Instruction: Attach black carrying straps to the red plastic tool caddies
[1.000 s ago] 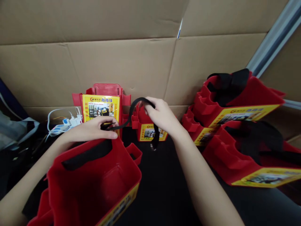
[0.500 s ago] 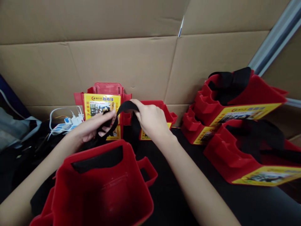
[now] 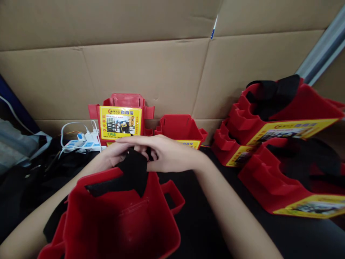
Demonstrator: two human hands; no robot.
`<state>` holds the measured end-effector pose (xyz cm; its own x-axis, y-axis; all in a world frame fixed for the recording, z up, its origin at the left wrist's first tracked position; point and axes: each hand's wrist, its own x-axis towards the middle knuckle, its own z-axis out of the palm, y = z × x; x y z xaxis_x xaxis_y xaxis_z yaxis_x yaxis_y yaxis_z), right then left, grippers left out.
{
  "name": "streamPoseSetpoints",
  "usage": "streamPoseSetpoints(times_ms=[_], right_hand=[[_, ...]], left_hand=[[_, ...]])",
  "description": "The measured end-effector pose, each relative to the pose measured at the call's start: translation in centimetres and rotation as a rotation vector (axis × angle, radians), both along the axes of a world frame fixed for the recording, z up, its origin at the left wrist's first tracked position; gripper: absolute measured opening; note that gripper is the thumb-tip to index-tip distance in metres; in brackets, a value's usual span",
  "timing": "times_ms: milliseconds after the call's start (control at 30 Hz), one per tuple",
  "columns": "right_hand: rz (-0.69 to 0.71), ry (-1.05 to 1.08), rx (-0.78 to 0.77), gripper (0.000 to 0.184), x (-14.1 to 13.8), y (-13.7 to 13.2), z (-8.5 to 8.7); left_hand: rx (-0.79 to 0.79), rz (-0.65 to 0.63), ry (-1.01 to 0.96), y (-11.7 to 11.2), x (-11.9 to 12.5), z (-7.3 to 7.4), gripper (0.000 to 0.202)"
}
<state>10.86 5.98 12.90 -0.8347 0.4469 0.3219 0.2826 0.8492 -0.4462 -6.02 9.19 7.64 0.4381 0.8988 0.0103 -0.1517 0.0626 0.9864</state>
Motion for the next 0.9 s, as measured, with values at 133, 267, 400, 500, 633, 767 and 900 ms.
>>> streamPoseSetpoints(times_ms=[133,267,400,500,633,767,900], right_hand=[[-0.333,0.212,-0.167,0.027,2.3,1.4,0.9],[-0.36,0.154,-0.679,0.056,2.0,2.9,-0.4],[-0.211,0.447,-1.069,0.043,0.0,3.6,-2.1],[-0.187,0.71,-1.142,0.022,-1.3,3.7,-2.4],[-0.232,1.139,-1.032,0.017,-2.0,3.6,-2.0],[-0.34,1.387,-0.75,0.014,-1.8,4.0,-2.0],[-0.48,1.022,-0.247,0.013,-0.6,4.7,-2.4]], left_hand=[[0.099,0.003,-0.039,-0.3,-0.1,1.1,0.028],[0.317,-0.046,0.1,-0.4,-0.3,1.4,0.029],[0.413,-0.002,0.222,-0.2,-1.0,1.5,0.026],[0.466,-0.061,0.323,-0.1,-1.4,1.7,0.023],[0.509,-0.195,0.324,-0.3,-0.8,1.4,0.019],[0.462,-0.201,0.377,-0.3,-0.2,0.8,0.022],[0.515,-0.103,0.483,-0.4,-1.2,1.3,0.024]])
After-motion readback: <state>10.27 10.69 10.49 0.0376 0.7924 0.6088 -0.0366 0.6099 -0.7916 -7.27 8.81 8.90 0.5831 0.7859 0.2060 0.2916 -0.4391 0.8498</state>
